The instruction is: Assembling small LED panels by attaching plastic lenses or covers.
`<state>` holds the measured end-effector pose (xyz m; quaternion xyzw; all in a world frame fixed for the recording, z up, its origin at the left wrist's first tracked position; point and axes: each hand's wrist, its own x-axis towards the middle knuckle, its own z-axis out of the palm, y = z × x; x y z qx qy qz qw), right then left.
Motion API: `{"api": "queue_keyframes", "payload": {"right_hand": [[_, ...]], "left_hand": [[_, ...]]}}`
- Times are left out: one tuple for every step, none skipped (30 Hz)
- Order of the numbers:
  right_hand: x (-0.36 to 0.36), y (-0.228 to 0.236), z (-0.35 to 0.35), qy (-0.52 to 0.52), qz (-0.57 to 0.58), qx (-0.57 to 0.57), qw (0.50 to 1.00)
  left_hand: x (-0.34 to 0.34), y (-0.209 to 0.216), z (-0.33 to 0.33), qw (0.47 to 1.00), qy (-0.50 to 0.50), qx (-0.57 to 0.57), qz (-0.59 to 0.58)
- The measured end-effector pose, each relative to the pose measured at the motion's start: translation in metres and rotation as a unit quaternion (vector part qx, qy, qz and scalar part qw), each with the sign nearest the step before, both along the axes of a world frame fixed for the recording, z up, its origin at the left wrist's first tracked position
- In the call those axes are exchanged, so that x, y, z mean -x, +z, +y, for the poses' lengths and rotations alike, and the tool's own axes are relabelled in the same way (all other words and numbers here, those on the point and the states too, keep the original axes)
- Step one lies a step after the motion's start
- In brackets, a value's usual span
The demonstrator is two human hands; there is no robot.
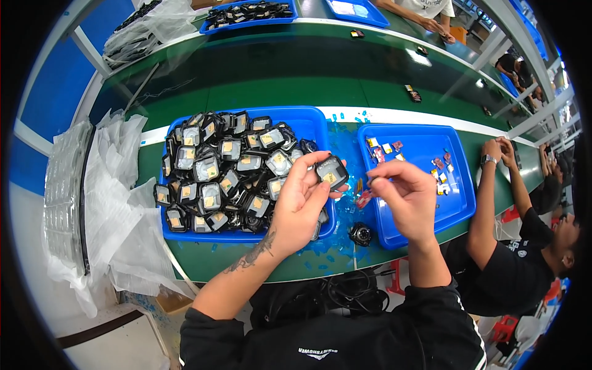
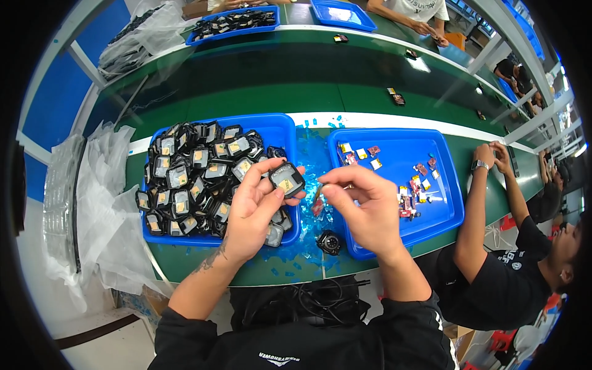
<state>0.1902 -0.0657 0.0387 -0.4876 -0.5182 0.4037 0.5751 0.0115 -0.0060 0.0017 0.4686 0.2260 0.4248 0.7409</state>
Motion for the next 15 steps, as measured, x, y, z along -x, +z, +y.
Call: {"api": "queue_keyframes", "payload": {"right_hand": [[0.001, -0.002, 0.002, -0.006, -0.065, 0.009, 0.998], [0.001, -0.001, 0.003, 0.020, -0.123, 0.038, 0.991], [0.003, -0.001, 0.002, 0.029, -0.178, 0.013, 0.984], [0.005, -0.001, 0.002, 0.036, -0.233, -0.012, 0.972], [0.008, -0.003, 0.000, 0.049, -0.228, -0.003, 0.972], [0.011, -0.004, -0.003, 0.045, -0.249, -0.019, 0.967], [0.012, -0.005, -0.003, 0.051, -0.247, -0.025, 0.967], [0.014, -0.006, -0.003, 0.056, -0.244, -0.032, 0.968], [0.017, -0.007, -0.001, 0.060, -0.238, -0.033, 0.969], [0.020, -0.012, 0.001, 0.061, -0.221, -0.030, 0.973], [0.023, -0.011, 0.003, 0.056, -0.207, -0.037, 0.976], [0.022, -0.010, 0.006, 0.052, -0.192, -0.045, 0.979], [0.022, -0.013, 0.009, 0.047, -0.201, -0.047, 0.977], [0.021, -0.011, 0.008, 0.032, -0.213, -0.044, 0.975], [0.019, -0.007, 0.007, 0.027, -0.234, -0.046, 0.971]], "left_hand": [[0.000, 0.000, 0.000, 1.000, -0.002, 0.000, -0.001], [0.000, 0.000, -0.001, 1.000, 0.013, 0.006, 0.006], [0.001, 0.000, -0.001, 0.999, 0.028, 0.012, 0.013], [0.001, 0.000, -0.001, 1.000, 0.025, 0.010, 0.011], [0.002, -0.003, 0.000, 0.998, 0.062, -0.007, 0.016], [0.004, -0.004, 0.001, 0.995, 0.099, -0.023, 0.021], [0.004, 0.001, 0.003, 0.995, 0.087, -0.043, 0.029], [0.005, 0.001, 0.004, 0.992, 0.087, -0.068, 0.058], [0.006, 0.002, 0.003, 0.993, 0.084, -0.059, 0.064], [0.007, 0.004, 0.000, 0.993, 0.081, -0.048, 0.073], [0.003, 0.004, -0.002, 0.987, 0.122, -0.076, 0.069], [0.000, 0.003, 0.001, 0.988, 0.117, -0.078, 0.069], [0.005, -0.002, 0.004, 0.977, 0.119, -0.131, 0.122], [0.007, -0.003, 0.004, 0.962, 0.109, -0.182, 0.171], [0.007, 0.004, 0.005, 0.951, 0.109, -0.210, 0.197]]}}
